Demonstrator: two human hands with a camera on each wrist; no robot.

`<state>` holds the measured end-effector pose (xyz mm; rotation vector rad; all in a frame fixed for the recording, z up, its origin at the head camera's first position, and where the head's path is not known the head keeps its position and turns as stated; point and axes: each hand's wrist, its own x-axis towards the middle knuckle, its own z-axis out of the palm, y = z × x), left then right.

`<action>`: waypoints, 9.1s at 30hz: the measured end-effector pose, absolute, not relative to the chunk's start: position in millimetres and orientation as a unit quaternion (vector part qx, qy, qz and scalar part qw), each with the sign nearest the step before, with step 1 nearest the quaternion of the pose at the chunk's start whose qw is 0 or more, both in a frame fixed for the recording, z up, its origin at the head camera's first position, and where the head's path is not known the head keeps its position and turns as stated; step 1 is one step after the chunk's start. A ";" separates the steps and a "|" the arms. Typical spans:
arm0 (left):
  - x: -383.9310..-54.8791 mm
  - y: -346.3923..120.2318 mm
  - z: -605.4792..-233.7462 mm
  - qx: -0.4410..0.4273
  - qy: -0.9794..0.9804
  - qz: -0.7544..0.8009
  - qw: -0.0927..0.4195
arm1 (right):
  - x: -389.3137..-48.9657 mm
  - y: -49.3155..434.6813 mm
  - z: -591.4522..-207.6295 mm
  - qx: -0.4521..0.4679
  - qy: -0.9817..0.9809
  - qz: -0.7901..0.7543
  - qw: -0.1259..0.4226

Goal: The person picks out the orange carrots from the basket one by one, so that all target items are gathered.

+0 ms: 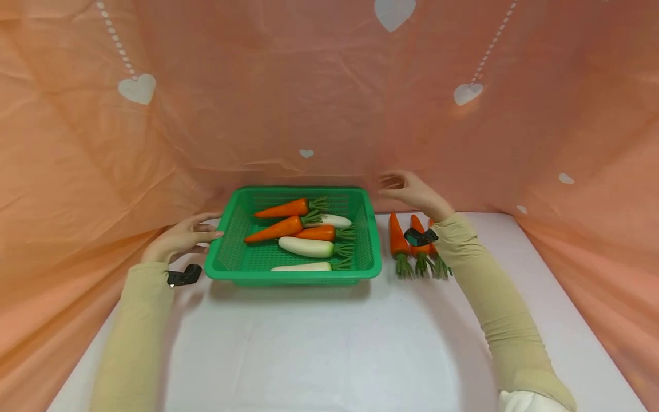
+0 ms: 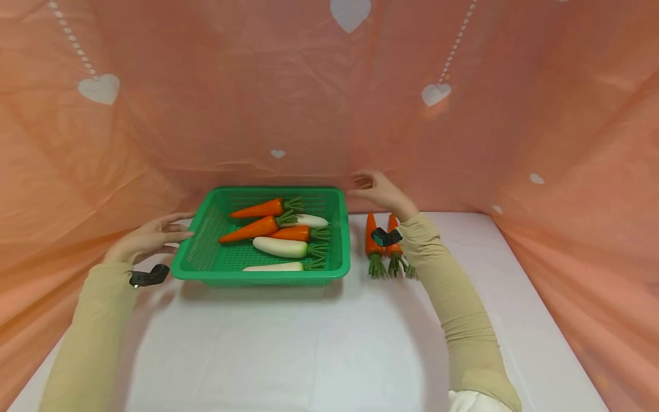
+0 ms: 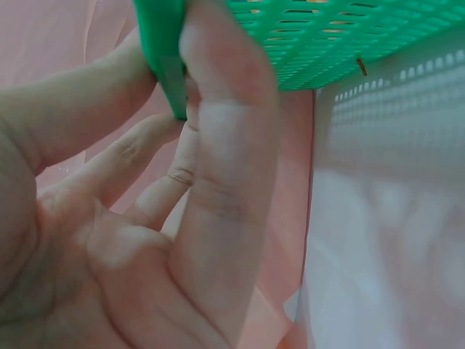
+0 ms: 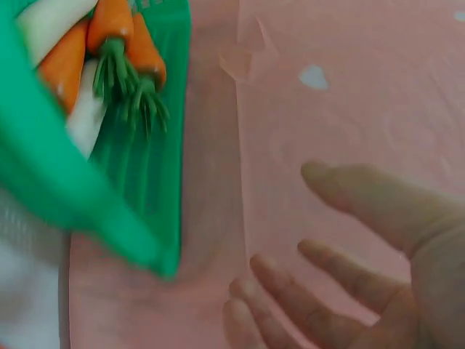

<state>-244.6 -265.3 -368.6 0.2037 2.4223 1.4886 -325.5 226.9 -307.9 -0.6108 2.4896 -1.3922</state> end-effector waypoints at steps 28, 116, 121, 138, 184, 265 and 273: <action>-246.6 -275.6 -365.3 0.060 0.828 0.532 0.165 | -352.8 65.3 -357.8 -0.412 0.845 -0.328 0.095; -246.4 -274.3 -363.1 0.072 0.831 0.521 0.181 | -253.5 381.0 -353.1 -0.103 0.849 -0.512 0.084; -244.8 -275.3 -362.1 0.066 0.834 0.519 0.176 | -250.3 392.2 -377.0 -0.053 0.808 -0.579 0.094; -249.6 -273.8 -364.2 0.066 0.828 0.528 0.177 | -249.5 392.5 -417.1 0.038 0.785 -0.610 0.100; -249.4 -274.5 -362.5 0.053 0.829 0.528 0.178 | -255.1 384.8 -376.4 -0.037 0.864 -0.492 0.101; -250.5 -278.2 -362.2 0.056 0.828 0.525 0.187 | -336.8 38.1 -375.9 -0.435 0.841 -0.249 0.202; -250.8 -276.9 -360.6 0.055 0.830 0.523 0.188 | -335.7 33.3 -374.7 -0.422 0.855 -0.218 0.211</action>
